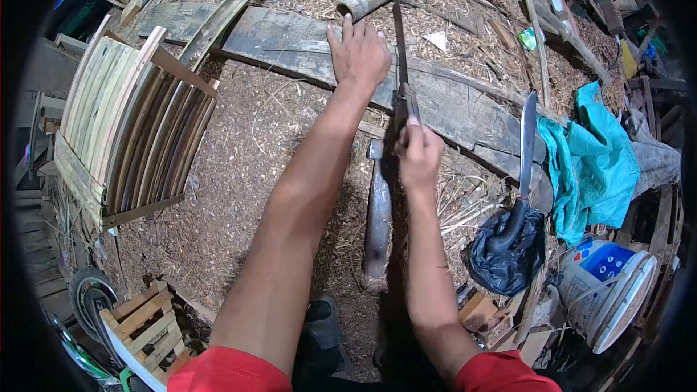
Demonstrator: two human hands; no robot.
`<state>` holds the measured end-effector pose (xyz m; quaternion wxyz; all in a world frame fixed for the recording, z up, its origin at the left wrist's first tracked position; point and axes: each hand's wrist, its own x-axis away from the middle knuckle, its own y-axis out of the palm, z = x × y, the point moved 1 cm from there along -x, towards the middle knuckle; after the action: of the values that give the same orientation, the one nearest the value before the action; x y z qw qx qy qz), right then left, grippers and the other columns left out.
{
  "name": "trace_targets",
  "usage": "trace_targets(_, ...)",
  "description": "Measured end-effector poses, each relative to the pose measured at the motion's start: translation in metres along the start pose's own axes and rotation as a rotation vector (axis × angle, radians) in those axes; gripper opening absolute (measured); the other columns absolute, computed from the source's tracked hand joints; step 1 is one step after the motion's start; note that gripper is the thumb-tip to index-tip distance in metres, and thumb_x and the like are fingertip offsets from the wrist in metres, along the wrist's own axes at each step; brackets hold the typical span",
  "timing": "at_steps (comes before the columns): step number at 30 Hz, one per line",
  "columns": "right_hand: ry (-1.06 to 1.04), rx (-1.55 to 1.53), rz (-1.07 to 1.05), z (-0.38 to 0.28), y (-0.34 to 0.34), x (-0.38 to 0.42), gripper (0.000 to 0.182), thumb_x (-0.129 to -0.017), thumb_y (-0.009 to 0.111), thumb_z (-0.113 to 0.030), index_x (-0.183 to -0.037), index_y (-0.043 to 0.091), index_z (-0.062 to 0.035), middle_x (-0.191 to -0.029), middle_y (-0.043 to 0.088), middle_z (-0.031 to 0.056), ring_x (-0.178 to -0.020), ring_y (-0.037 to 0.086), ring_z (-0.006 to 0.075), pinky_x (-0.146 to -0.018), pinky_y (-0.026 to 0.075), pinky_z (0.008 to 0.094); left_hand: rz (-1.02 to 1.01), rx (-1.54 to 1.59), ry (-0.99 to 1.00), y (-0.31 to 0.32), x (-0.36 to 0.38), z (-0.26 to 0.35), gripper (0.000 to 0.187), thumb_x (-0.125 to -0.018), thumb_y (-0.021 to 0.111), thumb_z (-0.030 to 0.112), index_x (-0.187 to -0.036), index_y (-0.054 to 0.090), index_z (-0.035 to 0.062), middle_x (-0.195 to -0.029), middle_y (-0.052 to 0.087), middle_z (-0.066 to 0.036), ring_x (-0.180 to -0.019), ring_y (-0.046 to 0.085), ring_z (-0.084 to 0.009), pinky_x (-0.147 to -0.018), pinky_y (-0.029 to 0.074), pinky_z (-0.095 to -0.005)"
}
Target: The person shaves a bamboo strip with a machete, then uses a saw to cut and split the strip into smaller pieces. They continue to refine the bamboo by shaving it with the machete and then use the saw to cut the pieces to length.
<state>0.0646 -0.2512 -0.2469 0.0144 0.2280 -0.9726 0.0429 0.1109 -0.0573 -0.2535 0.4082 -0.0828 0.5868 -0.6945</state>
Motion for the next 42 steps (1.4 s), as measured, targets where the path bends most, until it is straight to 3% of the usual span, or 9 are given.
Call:
trace_targets(8,-0.025,0.063,0.008,0.002,-0.003,-0.002,0.044,-0.098,0.051,-0.024,-0.06,0.049,-0.0025,-0.053,0.042,-0.0007,-0.052,0.039,0.0094,-0.05,0.03,0.0321,0.019,0.129,0.102,-0.002,0.004,-0.008,0.038,-0.097,0.046,0.031,-0.12,0.062,0.0046,-0.132,0.056,-0.014,-0.139,0.036,-0.0303,-0.115,0.017,-0.059)
trace_targets(11,-0.01,-0.085,0.002,0.008,-0.007,-0.004,0.042,-0.098,0.052,-0.026,-0.062,0.051,-0.0047,-0.054,0.043,-0.0027,-0.052,0.039,0.0077,-0.049,0.029,0.0294,0.027,0.521,0.375,-0.01,0.013,-0.036,0.03,-0.089,0.064,0.024,-0.115,0.067,0.0077,-0.126,0.06,-0.013,-0.128,0.05,-0.0303,-0.109,0.034,-0.0491)
trace_targets(14,0.014,-0.281,-0.033,-0.001,-0.015,0.0,0.039,-0.099,0.053,-0.026,-0.065,0.052,-0.0072,-0.056,0.044,-0.0051,-0.052,0.039,0.0057,-0.049,0.028,0.0261,-0.086,0.698,0.369,-0.028,0.022,-0.043,0.025,-0.082,0.075,0.017,-0.105,0.073,0.0089,-0.115,0.064,-0.011,-0.11,0.061,-0.0295,-0.095,0.047,-0.0387)
trace_targets(15,-0.02,-0.325,-0.039,-0.002,-0.019,0.002,0.037,-0.099,0.055,-0.029,-0.068,0.053,-0.0087,-0.057,0.044,-0.0066,-0.051,0.039,0.0042,-0.047,0.027,0.0245,0.045,0.702,0.378,-0.027,0.024,-0.038,0.019,-0.076,0.078,0.011,-0.094,0.075,0.0061,-0.096,0.065,-0.011,-0.091,0.063,-0.0296,-0.082,0.051,-0.0357)
trace_targets(22,-0.073,-0.054,-0.011,0.007,-0.035,0.035,0.04,-0.097,0.058,-0.027,-0.064,0.048,-0.0064,-0.058,0.04,-0.0063,-0.056,0.035,0.005,-0.05,0.027,0.0268,0.113,0.594,0.309,-0.013,0.016,-0.011,0.017,-0.076,0.08,0.018,-0.09,0.077,0.0091,-0.086,0.064,-0.01,-0.085,0.061,-0.0281,-0.077,0.049,-0.0371)
trace_targets(26,-0.047,-0.009,-0.019,0.015,-0.039,0.044,0.04,-0.098,0.057,-0.026,-0.064,0.048,-0.0058,-0.058,0.041,-0.0054,-0.057,0.035,0.0052,-0.05,0.027,0.0266,0.01,0.599,0.283,-0.022,0.005,0.0,0.008,-0.078,0.075,0.015,-0.08,0.075,0.0077,-0.085,0.061,-0.013,-0.09,0.058,-0.0318,-0.084,0.047,-0.0422)
trace_targets(30,-0.067,0.013,-0.032,0.015,-0.044,0.045,0.042,-0.1,0.054,-0.027,-0.063,0.046,-0.0079,-0.057,0.043,-0.0051,-0.052,0.036,0.0045,-0.047,0.026,0.0249,0.07,0.465,0.284,-0.004,-0.022,0.0,0.024,-0.09,0.06,0.022,-0.091,0.07,0.0004,-0.094,0.063,-0.018,-0.096,0.059,-0.0364,-0.087,0.046,-0.0438)
trace_targets(35,0.016,-0.024,-0.007,0.0,-0.037,0.043,0.042,-0.099,0.055,-0.028,-0.063,0.046,-0.0088,-0.056,0.041,-0.0051,-0.051,0.036,0.0047,-0.047,0.025,0.0246,-0.044,0.013,0.139,0.006,-0.009,0.018,0.042,-0.099,0.04,0.035,-0.119,0.066,0.0084,-0.129,0.061,-0.008,-0.132,0.046,-0.0286,-0.112,0.023,-0.0572)
trace_targets(42,0.043,0.024,0.021,-0.004,-0.024,0.006,0.045,-0.099,0.054,-0.033,-0.062,0.048,-0.007,-0.054,0.043,-0.0033,-0.049,0.039,0.0073,-0.046,0.028,0.0277,-0.102,0.038,0.133,0.0,-0.002,0.018,0.046,-0.1,0.035,0.034,-0.121,0.065,0.0056,-0.131,0.06,-0.011,-0.135,0.043,-0.0289,-0.115,0.02,-0.0544)
